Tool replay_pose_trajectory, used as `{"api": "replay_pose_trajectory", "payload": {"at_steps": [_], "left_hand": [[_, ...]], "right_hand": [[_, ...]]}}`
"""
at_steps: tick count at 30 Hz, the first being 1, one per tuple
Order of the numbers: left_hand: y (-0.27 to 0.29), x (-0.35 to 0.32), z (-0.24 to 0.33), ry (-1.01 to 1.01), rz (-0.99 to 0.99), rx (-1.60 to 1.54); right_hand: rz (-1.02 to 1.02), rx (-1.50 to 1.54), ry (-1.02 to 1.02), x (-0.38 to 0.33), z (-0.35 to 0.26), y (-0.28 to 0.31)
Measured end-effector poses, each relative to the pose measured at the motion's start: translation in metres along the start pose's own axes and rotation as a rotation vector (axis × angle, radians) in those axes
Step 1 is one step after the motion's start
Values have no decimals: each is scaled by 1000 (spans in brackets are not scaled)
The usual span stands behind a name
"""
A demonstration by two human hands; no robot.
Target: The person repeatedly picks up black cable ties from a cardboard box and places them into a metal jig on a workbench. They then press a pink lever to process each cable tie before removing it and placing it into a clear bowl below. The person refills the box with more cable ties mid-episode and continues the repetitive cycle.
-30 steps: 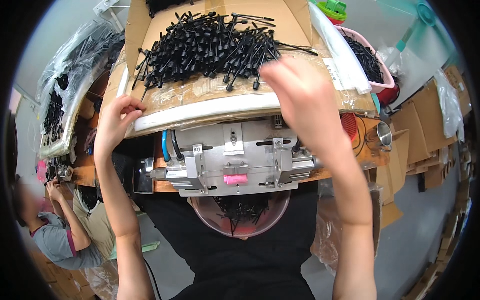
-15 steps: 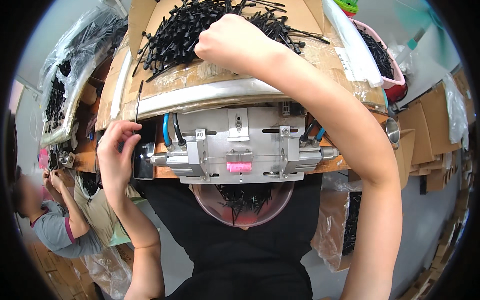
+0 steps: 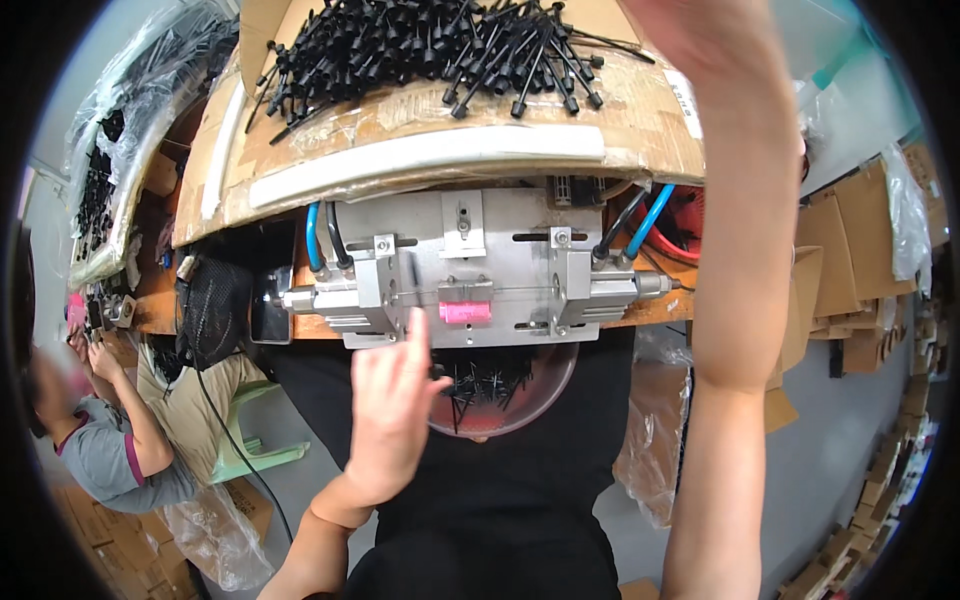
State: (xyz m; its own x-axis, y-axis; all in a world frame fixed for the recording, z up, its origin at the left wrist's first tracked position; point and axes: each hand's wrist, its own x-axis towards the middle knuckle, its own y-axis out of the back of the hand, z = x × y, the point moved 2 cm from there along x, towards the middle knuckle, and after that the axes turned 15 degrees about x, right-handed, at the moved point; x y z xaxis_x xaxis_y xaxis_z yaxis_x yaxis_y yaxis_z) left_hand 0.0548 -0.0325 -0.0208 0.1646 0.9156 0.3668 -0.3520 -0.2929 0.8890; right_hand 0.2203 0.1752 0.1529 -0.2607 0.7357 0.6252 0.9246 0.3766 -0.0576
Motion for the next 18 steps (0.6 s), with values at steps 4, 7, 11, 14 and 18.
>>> {"api": "replay_pose_trajectory", "payload": {"at_steps": [4, 7, 11, 14, 18], "left_hand": [[-39, -2, 16, -100, -30, 235], [-46, -2, 18, -95, -73, 289], [-47, 2, 20, -136, -66, 313], [-45, 4, 18, -121, -78, 329], [-45, -1, 14, -61, -124, 259]], "right_hand": [[254, 125, 108, -48, -20, 40], [252, 216, 21, -89, -23, 73], [178, 121, 15, -132, -19, 47], [217, 80, 25, -159, -5, 20], [224, -163, -154, -216, 18, -22]]}}
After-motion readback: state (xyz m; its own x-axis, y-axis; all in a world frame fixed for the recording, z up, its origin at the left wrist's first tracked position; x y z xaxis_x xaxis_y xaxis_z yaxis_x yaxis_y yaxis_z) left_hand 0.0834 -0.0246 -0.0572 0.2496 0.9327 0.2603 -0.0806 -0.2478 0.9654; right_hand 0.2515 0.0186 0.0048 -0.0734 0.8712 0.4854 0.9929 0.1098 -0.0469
